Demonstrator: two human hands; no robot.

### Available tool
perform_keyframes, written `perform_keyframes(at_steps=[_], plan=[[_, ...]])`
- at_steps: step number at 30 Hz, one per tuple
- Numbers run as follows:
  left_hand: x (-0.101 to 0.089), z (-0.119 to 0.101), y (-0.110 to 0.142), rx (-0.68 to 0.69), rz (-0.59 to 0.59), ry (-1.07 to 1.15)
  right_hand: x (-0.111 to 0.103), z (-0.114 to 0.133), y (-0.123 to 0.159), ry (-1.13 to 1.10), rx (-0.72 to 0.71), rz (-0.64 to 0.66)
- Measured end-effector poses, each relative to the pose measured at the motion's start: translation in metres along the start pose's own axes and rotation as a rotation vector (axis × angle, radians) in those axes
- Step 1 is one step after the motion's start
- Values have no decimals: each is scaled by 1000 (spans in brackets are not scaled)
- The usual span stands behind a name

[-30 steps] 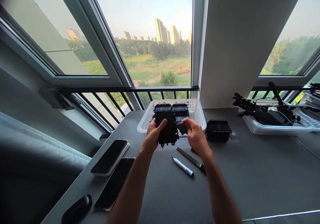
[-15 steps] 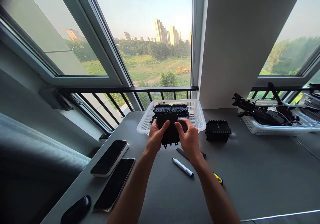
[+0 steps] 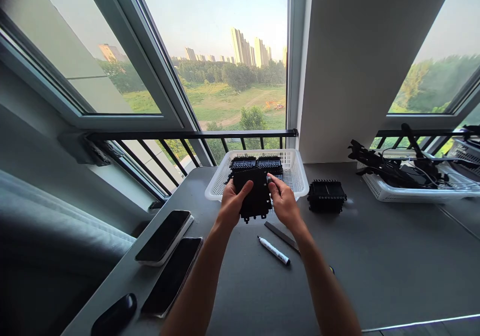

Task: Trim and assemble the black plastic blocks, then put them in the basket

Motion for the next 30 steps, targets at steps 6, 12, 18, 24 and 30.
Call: perform_keyframes(at_steps=[6,12,18,24,30], plan=[[3,3,0,-10,115,-7,17,-11,3,-344,209,138],[-1,6,-1,-78,130,-16,20,-28,8,-490,384,107],[-8,1,-2,-95,90,-12,12,-26,5,-401,355,44],[-25,-6,-8,-68,38,-65,2,-16,1,-312,250,69],[-20,-6,-7,-43,69,-146,-10,-10,-2,-245,136,42]])
Point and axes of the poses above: each hand's wrist, its own y-axis away from the middle knuckle, its own x-axis out of the palm, z = x × y, the point moved 9 cm from there along -y, towards the middle knuckle, and after that the axes turned 10 degrees about -y, right-handed, at the moved point
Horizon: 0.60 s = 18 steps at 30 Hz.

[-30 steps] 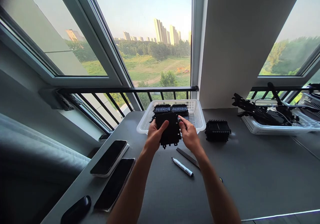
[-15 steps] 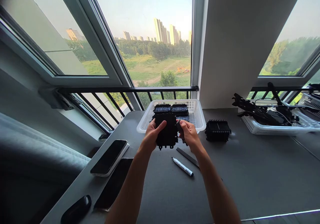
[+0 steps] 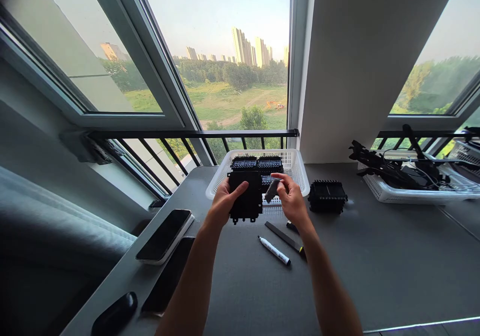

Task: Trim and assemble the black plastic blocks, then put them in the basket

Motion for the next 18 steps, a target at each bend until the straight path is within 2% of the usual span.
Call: perform_keyframes(at_steps=[5,12,16,18], plan=[[15,2,3,23,25,-5,3,4,2,70,-85,-47],[12,1,2,92,-72,-35,13,21,19,256,-240,-250],[18,1,2,96,-23,-30,11,22,20,258,-270,-294],[19,1,3,84,-3,-10,7,19,16,229,-249,-272]])
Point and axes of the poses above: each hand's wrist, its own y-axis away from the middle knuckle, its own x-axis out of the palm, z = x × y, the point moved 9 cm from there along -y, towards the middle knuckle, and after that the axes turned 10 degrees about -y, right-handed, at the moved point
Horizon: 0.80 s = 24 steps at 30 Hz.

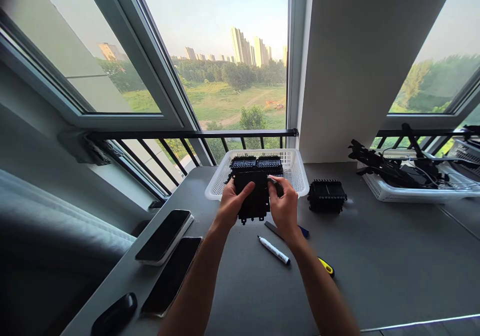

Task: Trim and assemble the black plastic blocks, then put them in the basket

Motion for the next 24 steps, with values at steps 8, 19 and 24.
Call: perform_keyframes(at_steps=[8,19,24], plan=[[-1,-4,1,-5,28,-21,-13,-4,-9,-133,153,59],[12,-6,7,34,55,-87,-13,-7,-7,-13,155,60],[-3,-1,1,-10,-36,21,1,-16,-2,-2,231,199]])
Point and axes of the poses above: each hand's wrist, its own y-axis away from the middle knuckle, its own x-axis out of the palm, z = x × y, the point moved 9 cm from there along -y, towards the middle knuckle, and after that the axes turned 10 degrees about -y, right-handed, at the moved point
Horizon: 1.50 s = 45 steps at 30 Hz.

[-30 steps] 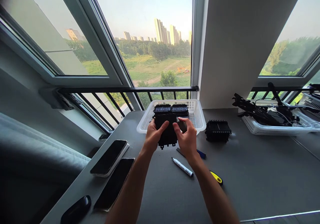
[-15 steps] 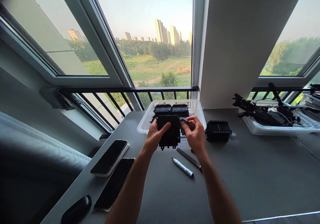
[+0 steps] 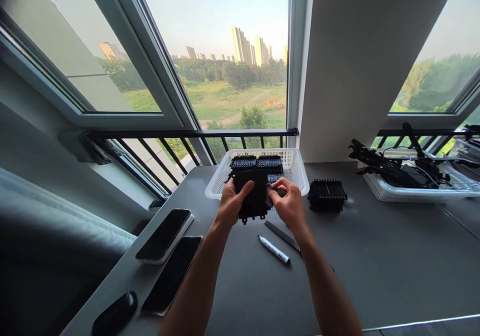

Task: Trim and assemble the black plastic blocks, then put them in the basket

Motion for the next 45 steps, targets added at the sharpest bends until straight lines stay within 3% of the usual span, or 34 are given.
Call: perform_keyframes(at_steps=[4,7,12,17,20,26,28,32,36,41,45], plan=[[-28,3,-8,-60,-137,78,18,-7,6,64,105,240],[-37,1,-10,-75,-149,96,11,-6,5,40,147,252],[-18,3,-7,-59,-15,63,-8,5,-2,-205,56,76],[11,8,0,-36,155,3,-4,2,-4,-159,12,9],[9,6,0,-24,110,11,-1,0,-2,-62,24,19],[-13,8,-10,-44,-39,77,12,-7,6,108,109,295],[-16,11,-13,-50,-32,76,7,-5,5,84,106,289],[-11,17,-14,-43,22,15,-18,17,-1,26,-81,41],[6,19,-10,-26,128,-41,-29,44,4,139,-356,-140],[16,15,-7,53,159,-137,-14,43,6,346,-476,-75],[15,19,-9,58,135,-136,8,35,8,427,-501,57]])
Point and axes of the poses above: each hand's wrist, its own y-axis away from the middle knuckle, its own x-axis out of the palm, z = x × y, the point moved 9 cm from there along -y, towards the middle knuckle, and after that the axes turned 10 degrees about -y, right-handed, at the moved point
